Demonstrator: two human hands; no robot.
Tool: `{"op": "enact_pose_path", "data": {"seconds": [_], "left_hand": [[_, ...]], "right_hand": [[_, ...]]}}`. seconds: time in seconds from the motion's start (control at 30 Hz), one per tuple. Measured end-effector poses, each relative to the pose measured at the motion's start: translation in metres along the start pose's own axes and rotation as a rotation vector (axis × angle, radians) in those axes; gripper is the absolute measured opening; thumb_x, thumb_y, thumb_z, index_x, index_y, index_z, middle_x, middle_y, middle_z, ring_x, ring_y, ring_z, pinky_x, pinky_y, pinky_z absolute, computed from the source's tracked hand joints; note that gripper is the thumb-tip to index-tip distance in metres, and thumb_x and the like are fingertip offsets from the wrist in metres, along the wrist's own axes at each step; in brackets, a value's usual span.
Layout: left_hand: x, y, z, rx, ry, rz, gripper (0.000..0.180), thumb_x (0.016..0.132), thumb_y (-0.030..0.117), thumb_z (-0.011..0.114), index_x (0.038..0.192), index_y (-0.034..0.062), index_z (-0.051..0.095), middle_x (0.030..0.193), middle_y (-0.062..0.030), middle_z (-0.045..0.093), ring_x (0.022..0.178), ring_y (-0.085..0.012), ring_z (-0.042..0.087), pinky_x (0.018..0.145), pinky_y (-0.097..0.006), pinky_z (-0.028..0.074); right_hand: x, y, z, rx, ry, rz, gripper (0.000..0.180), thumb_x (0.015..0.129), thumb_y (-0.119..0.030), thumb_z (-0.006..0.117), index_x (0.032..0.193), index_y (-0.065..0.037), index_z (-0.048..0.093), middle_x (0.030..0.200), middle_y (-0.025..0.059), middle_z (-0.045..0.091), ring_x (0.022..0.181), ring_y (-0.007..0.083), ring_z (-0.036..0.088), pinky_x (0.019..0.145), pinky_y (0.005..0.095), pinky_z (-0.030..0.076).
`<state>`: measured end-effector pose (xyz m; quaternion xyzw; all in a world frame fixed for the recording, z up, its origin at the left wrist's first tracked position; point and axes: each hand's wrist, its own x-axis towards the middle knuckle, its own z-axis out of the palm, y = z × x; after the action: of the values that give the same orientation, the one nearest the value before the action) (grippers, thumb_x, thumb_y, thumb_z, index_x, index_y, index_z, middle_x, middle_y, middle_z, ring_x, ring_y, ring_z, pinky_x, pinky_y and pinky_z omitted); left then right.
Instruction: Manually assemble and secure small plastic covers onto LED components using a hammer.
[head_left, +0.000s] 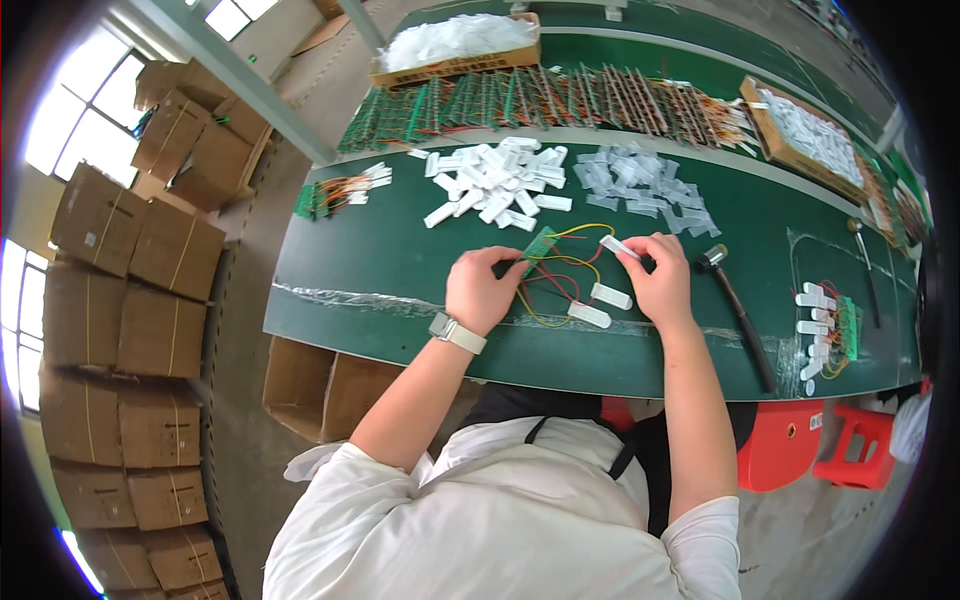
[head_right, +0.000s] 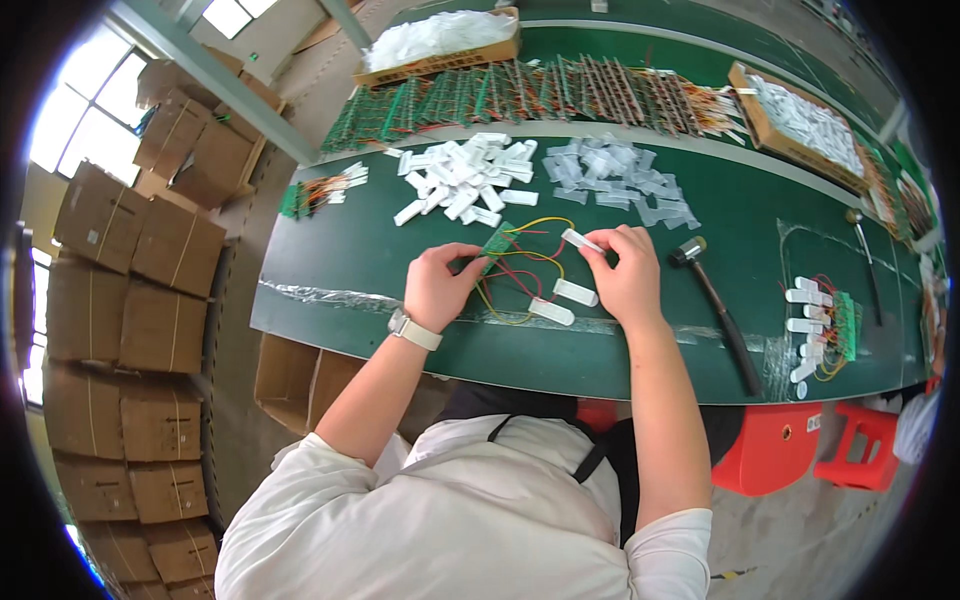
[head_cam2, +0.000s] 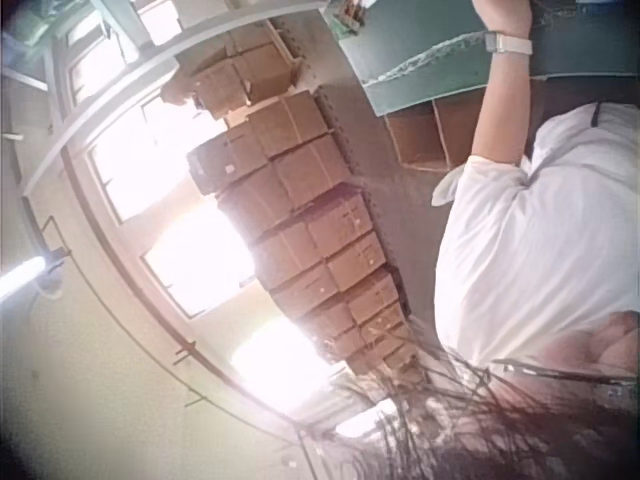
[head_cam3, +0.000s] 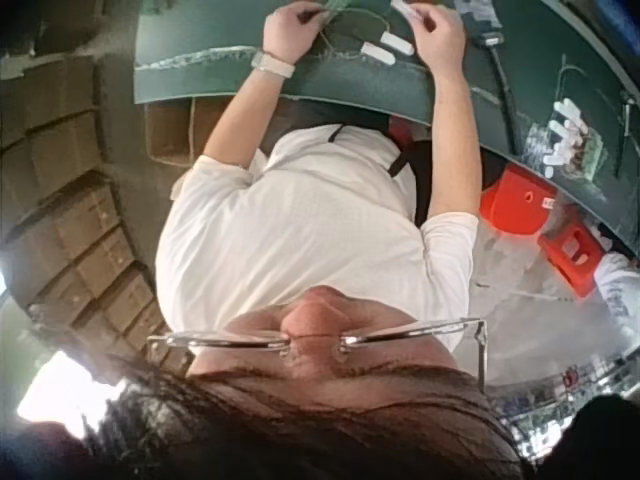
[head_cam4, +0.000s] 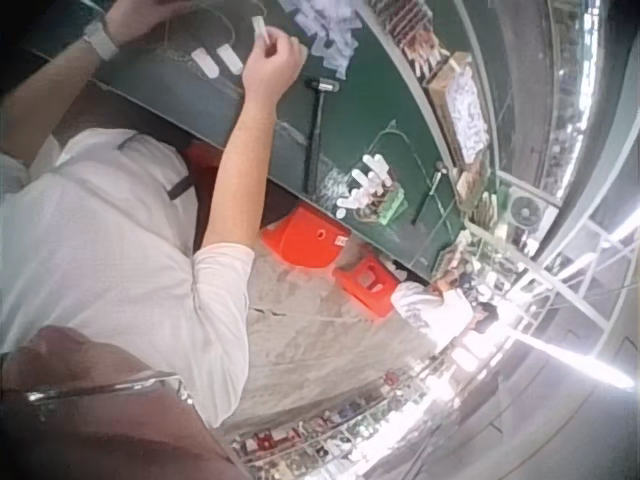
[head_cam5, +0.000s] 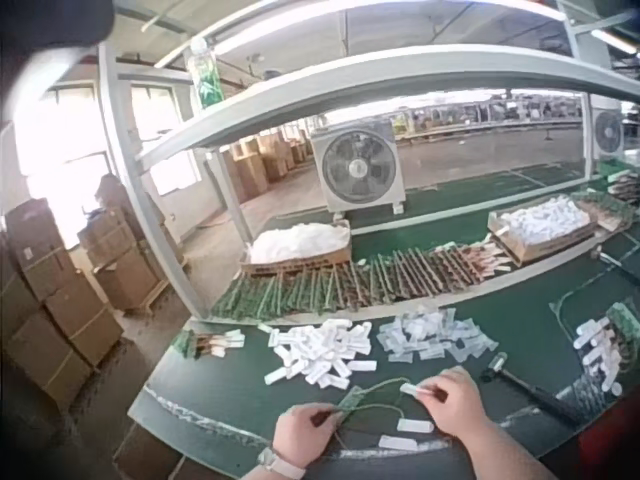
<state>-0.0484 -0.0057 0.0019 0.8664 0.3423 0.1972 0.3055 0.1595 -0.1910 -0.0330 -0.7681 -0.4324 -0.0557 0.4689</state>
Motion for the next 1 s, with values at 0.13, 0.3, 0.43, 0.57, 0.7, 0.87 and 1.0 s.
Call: {"op": "enact_pose_path", "data": {"seconds": [0.13, 0.3, 0.43, 0.57, 0.7, 0.87, 1.0], "left_hand": [[-0.007, 0.007, -0.004, -0.38, -0.049, -0.023, 0.026, 0.095, 0.009, 0.083, 0.115, -0.0058, 0.079, 0.096, -0.0107, 0.082, 0.087, -0.0115, 0.076, 0.079, -0.027, 0.061], [-0.014, 0.028, -0.019, -0.411, -0.028, 0.099, 0.022, 0.094, 0.007, 0.083, 0.114, -0.0035, 0.081, 0.098, -0.0118, 0.083, 0.083, -0.0133, 0.077, 0.077, -0.029, 0.062], [-0.004, 0.035, -0.011, -0.449, -0.055, 0.104, 0.023, 0.095, 0.008, 0.083, 0.114, -0.0036, 0.081, 0.095, -0.0102, 0.082, 0.082, -0.0106, 0.075, 0.074, -0.026, 0.06], [-0.004, 0.059, -0.013, -0.452, -0.06, 0.098, 0.022, 0.096, 0.005, 0.082, 0.115, -0.0053, 0.08, 0.096, -0.0043, 0.08, 0.083, -0.0073, 0.071, 0.076, -0.024, 0.057], [0.009, 0.086, -0.032, -0.488, -0.158, 0.233, 0.022, 0.098, -0.003, 0.077, 0.12, -0.0061, 0.078, 0.108, -0.0083, 0.079, 0.094, -0.012, 0.073, 0.085, -0.027, 0.059], [0.06, 0.155, -0.033, -0.476, -0.415, 0.515, 0.022, 0.094, -0.006, 0.08, 0.116, -0.0057, 0.077, 0.11, -0.0081, 0.077, 0.095, -0.0126, 0.071, 0.086, -0.026, 0.057], [0.111, 0.226, 0.003, -0.56, -0.707, 0.696, 0.015, 0.093, 0.001, 0.084, 0.105, -0.0014, 0.075, 0.104, -0.0073, 0.073, 0.091, -0.0134, 0.064, 0.078, -0.026, 0.05]], "right_hand": [[0.003, -0.002, -0.003, 0.008, -0.152, -0.01, 0.031, 0.082, -0.017, 0.088, 0.111, -0.011, 0.082, 0.092, 0.0044, 0.072, 0.095, 0.0295, 0.065, 0.086, 0.0424, 0.053], [0.009, -0.011, 0.017, 0.084, -0.214, 0.032, 0.028, 0.084, -0.034, 0.089, 0.104, -0.014, 0.085, 0.084, 0.0031, 0.07, 0.087, 0.0285, 0.065, 0.078, 0.0427, 0.054], [0.005, -0.004, 0.012, 0.08, -0.167, 0.079, 0.022, 0.087, -0.03, 0.088, 0.097, -0.011, 0.085, 0.09, 0.0049, 0.069, 0.087, 0.0278, 0.066, 0.075, 0.0405, 0.054], [-0.007, -0.008, -0.011, 0.184, 0.045, 0.003, 0.014, 0.084, -0.022, 0.088, 0.091, -0.011, 0.084, 0.099, 0.0079, 0.069, 0.102, 0.0293, 0.068, 0.088, 0.0428, 0.055], [-0.016, -0.041, -0.045, 0.088, 0.262, -0.041, 0.01, 0.081, -0.019, 0.087, 0.087, -0.011, 0.083, 0.095, 0.0065, 0.067, 0.097, 0.0306, 0.065, 0.085, 0.0453, 0.053], [-0.039, -0.048, -0.139, 0.276, 0.041, -0.08, 0.034, 0.081, -0.029, 0.09, 0.108, -0.01, 0.084, 0.097, 0.0069, 0.07, 0.101, 0.0302, 0.065, 0.088, 0.0447, 0.052], [-0.064, -0.014, -0.225, 0.229, -0.08, -0.099, 0.054, 0.083, -0.037, 0.091, 0.129, -0.011, 0.079, 0.106, 0.0081, 0.076, 0.107, 0.0305, 0.069, 0.095, 0.043, 0.055]]}}
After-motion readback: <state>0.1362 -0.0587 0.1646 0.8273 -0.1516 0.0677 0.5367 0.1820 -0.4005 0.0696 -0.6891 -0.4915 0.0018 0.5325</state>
